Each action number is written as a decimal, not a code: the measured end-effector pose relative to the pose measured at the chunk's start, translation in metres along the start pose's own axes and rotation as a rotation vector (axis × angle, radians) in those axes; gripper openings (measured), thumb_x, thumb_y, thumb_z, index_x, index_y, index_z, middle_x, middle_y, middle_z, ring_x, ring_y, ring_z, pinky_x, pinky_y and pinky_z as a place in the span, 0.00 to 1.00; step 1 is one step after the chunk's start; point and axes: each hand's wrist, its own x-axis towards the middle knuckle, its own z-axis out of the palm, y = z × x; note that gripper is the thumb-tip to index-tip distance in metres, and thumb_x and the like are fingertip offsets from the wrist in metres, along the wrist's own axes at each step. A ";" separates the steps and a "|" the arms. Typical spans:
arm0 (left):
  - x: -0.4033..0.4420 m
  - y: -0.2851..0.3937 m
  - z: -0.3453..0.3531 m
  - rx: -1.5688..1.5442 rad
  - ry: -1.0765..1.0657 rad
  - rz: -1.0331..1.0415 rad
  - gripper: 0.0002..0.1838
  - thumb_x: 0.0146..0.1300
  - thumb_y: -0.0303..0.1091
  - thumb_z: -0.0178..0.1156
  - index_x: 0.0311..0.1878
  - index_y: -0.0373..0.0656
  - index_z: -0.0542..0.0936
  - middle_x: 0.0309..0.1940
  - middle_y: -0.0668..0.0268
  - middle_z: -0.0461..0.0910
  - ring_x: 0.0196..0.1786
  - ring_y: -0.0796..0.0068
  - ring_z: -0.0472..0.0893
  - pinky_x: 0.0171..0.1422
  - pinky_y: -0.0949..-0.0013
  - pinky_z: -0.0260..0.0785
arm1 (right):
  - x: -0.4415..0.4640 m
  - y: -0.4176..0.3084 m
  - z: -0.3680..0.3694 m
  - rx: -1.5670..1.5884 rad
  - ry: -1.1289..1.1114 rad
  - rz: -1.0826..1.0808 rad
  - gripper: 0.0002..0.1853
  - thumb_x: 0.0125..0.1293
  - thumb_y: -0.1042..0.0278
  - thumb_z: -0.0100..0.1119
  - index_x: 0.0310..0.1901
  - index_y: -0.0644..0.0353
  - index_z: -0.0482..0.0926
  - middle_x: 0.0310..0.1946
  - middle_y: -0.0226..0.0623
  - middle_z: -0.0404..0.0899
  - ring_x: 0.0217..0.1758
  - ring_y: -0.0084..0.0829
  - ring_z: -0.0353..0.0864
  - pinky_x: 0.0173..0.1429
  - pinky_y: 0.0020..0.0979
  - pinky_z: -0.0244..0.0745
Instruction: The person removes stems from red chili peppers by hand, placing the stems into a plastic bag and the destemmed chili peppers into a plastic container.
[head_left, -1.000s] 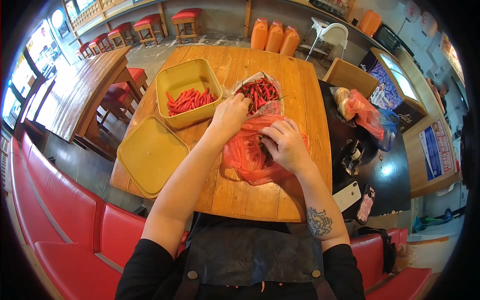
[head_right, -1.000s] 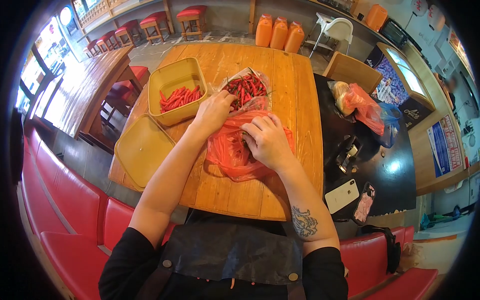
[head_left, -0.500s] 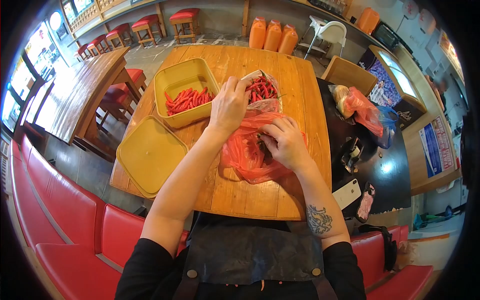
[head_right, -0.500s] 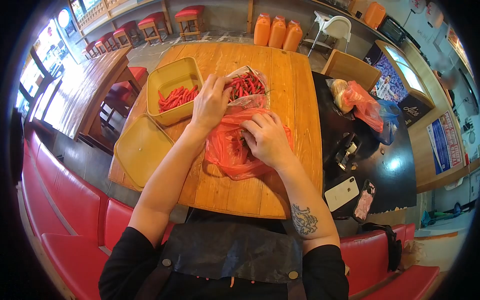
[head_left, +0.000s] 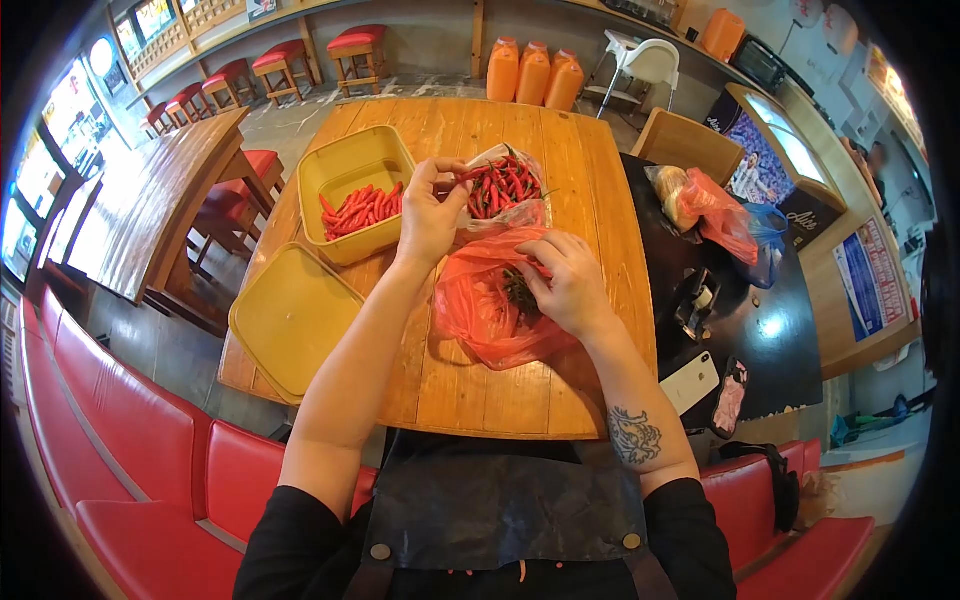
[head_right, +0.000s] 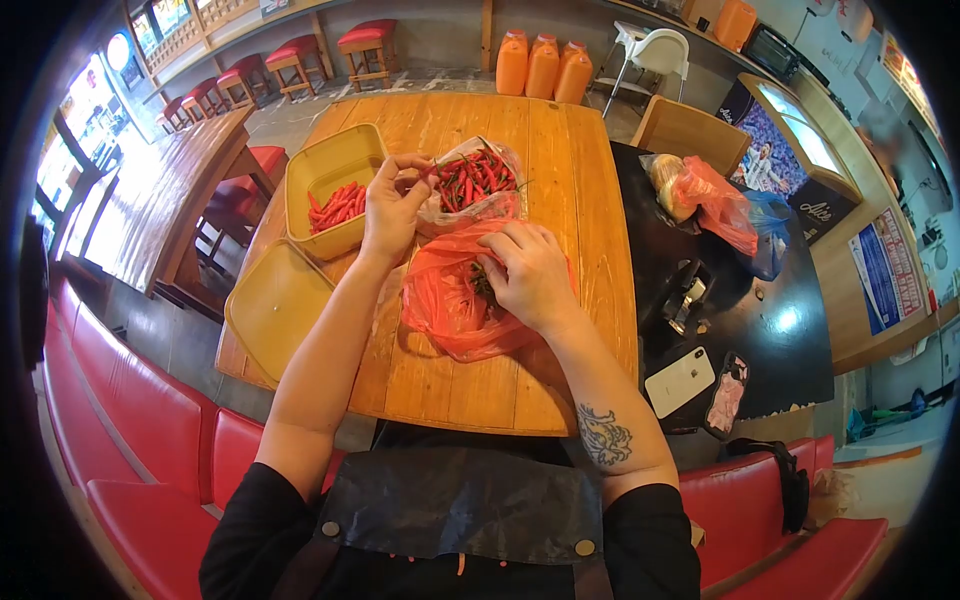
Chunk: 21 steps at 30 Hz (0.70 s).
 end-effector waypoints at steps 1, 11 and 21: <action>0.001 -0.001 -0.001 -0.002 -0.014 -0.019 0.09 0.63 0.23 0.60 0.46 0.41 0.76 0.40 0.67 0.80 0.39 0.84 0.75 0.45 0.78 0.67 | -0.001 0.000 0.000 -0.001 0.001 0.001 0.08 0.54 0.70 0.65 0.36 0.56 0.79 0.33 0.35 0.76 0.43 0.41 0.76 0.51 0.38 0.69; -0.025 0.041 0.008 -0.455 -0.314 -0.272 0.07 0.66 0.25 0.57 0.45 0.41 0.72 0.47 0.59 0.81 0.45 0.79 0.79 0.54 0.74 0.72 | 0.008 -0.009 -0.008 0.200 0.218 0.080 0.21 0.54 0.76 0.66 0.51 0.61 0.75 0.47 0.42 0.73 0.47 0.43 0.76 0.50 0.39 0.72; -0.035 0.031 0.015 -0.495 -0.504 -0.313 0.10 0.62 0.22 0.61 0.45 0.39 0.72 0.42 0.64 0.79 0.46 0.77 0.80 0.52 0.72 0.73 | 0.006 -0.002 -0.008 0.347 0.211 0.150 0.09 0.55 0.78 0.64 0.39 0.62 0.79 0.31 0.40 0.76 0.36 0.40 0.78 0.41 0.35 0.73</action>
